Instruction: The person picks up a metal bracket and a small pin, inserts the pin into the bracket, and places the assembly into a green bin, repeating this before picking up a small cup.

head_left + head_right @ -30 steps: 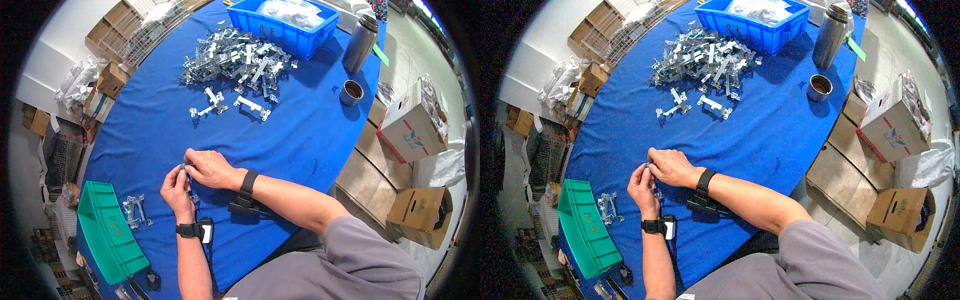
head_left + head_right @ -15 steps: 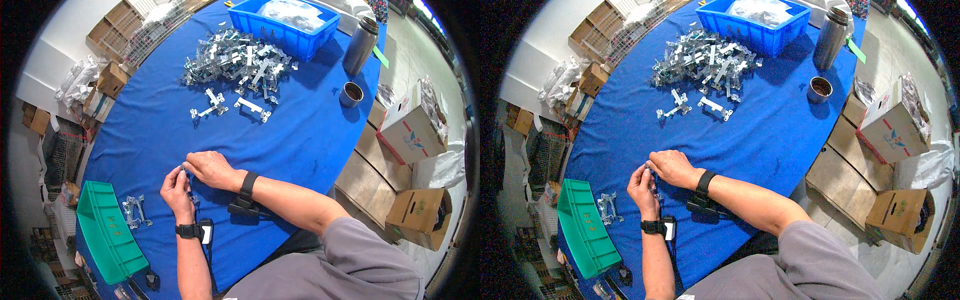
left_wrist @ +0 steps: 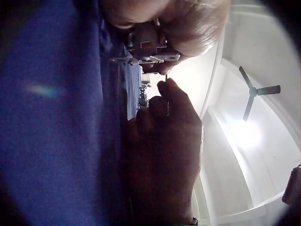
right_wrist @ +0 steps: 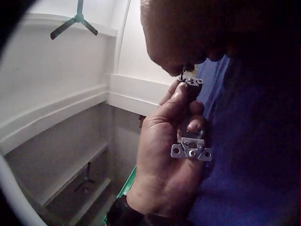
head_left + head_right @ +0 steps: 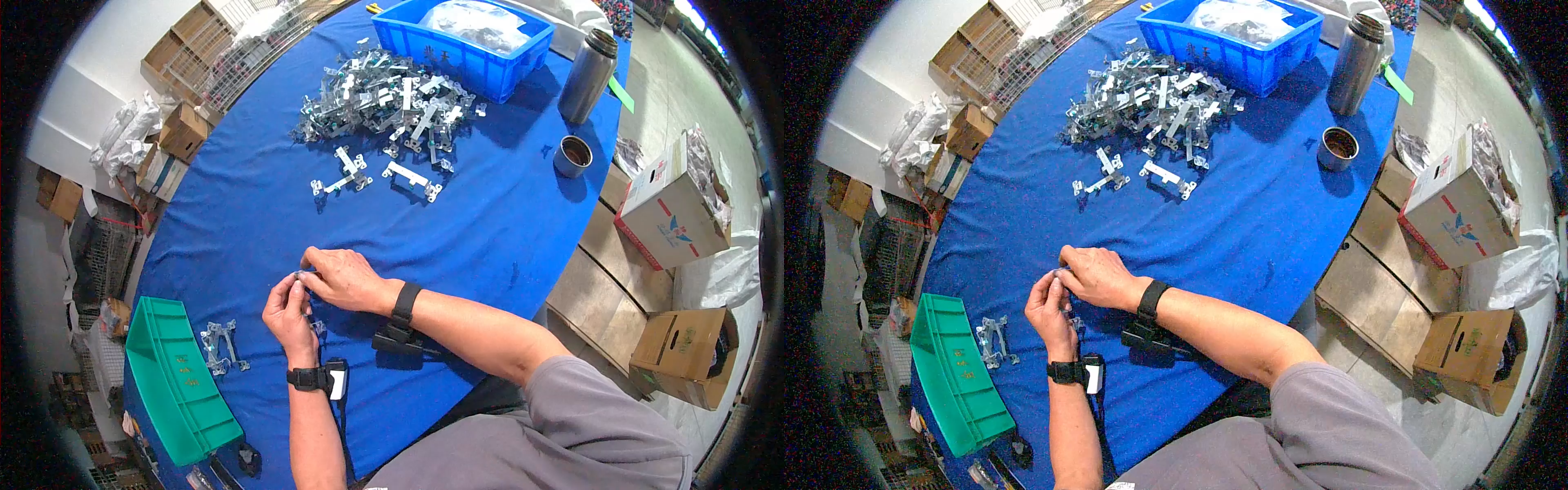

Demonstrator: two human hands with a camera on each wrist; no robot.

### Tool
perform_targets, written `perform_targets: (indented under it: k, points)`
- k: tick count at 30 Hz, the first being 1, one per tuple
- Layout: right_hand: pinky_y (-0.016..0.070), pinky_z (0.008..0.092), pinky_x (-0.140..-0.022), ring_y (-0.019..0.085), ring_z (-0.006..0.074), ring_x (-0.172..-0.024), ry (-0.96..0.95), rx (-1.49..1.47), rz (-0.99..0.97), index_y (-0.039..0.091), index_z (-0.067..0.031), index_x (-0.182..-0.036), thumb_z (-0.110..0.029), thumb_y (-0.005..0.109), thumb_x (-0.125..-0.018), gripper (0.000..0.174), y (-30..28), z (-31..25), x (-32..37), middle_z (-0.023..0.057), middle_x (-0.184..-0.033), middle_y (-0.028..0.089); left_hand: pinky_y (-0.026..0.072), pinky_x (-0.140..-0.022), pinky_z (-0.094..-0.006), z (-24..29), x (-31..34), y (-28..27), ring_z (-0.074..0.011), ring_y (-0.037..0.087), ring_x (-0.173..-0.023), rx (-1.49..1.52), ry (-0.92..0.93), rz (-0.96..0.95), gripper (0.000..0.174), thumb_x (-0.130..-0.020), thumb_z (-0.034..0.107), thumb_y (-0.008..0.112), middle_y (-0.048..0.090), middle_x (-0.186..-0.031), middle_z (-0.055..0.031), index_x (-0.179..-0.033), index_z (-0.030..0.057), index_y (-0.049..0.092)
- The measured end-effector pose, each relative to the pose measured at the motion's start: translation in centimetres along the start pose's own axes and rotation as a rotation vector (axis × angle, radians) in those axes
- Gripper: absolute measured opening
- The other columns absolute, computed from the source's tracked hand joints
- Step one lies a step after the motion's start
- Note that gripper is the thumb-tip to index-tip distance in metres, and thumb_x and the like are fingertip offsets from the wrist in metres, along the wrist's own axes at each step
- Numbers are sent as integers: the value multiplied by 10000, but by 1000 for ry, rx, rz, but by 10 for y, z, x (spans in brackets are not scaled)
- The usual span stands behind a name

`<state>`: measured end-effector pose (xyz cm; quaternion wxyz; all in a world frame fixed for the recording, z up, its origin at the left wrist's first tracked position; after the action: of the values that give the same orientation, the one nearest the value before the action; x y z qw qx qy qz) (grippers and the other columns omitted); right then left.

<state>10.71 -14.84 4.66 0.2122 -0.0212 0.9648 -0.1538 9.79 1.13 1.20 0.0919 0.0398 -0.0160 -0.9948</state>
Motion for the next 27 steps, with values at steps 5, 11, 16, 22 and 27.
perform_targets:
  k: [5, 11, 16, 22, 27]
  points:
    - [474, 490, -616, 630, 392, -742, -52, 73, -4, 541, -33, -878, -233, 568, -952, 215, 3, 1, -1, 165, -747, 621, 394, -488, -187, 0, 1, 0, -56, 539, -609, 0, -10, 19, 177, -898, 11, 661, 665, -810, -43, -1068, -32, 686]
    - [478, 491, -621, 637, 394, -750, -3, 100, -47, 539, -35, -925, -236, 566, -951, 204, 8, 6, 0, 167, -751, 633, 398, -491, -184, -2, 0, -1, -54, 544, -617, 4, -12, 17, 190, -897, 12, 664, 667, -823, -43, -1081, -32, 687]
    - [479, 543, -625, 631, 437, -747, -7, 24, 14, 513, -28, -907, -277, 534, -965, 256, 1, 3, 0, 200, -769, 640, 401, -495, -184, -1, 0, 0, -53, 545, -620, 8, -9, 29, 189, -898, 9, 662, 668, -818, -42, -1081, -31, 688]
    - [491, 491, -650, 647, 393, -790, 15, 151, -116, 540, -28, -964, -250, 562, -954, 223, 10, 7, -1, 183, -794, 651, 406, -501, -182, -2, 0, -2, -54, 557, -634, -2, -3, -4, 171, -898, 7, 661, 683, -843, -50, -1064, -27, 689]
    - [475, 494, -626, 632, 395, -757, 6, 49, 21, 532, -30, -900, -259, 560, -963, 239, 2, 4, 1, 173, -756, 625, 399, -500, -183, 0, 1, 0, -55, 556, -631, 19, -1, 25, 172, -893, 12, 671, 669, -809, -41, -1059, -25, 690]
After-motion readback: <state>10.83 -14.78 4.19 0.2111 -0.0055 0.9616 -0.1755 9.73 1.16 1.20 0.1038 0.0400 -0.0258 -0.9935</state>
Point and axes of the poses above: each hand's wrist, its own x-axis away from the middle knuckle, its own y-axis out of the palm, z = x × y, the point moved 10 cm from there along -x, towards the middle knuckle
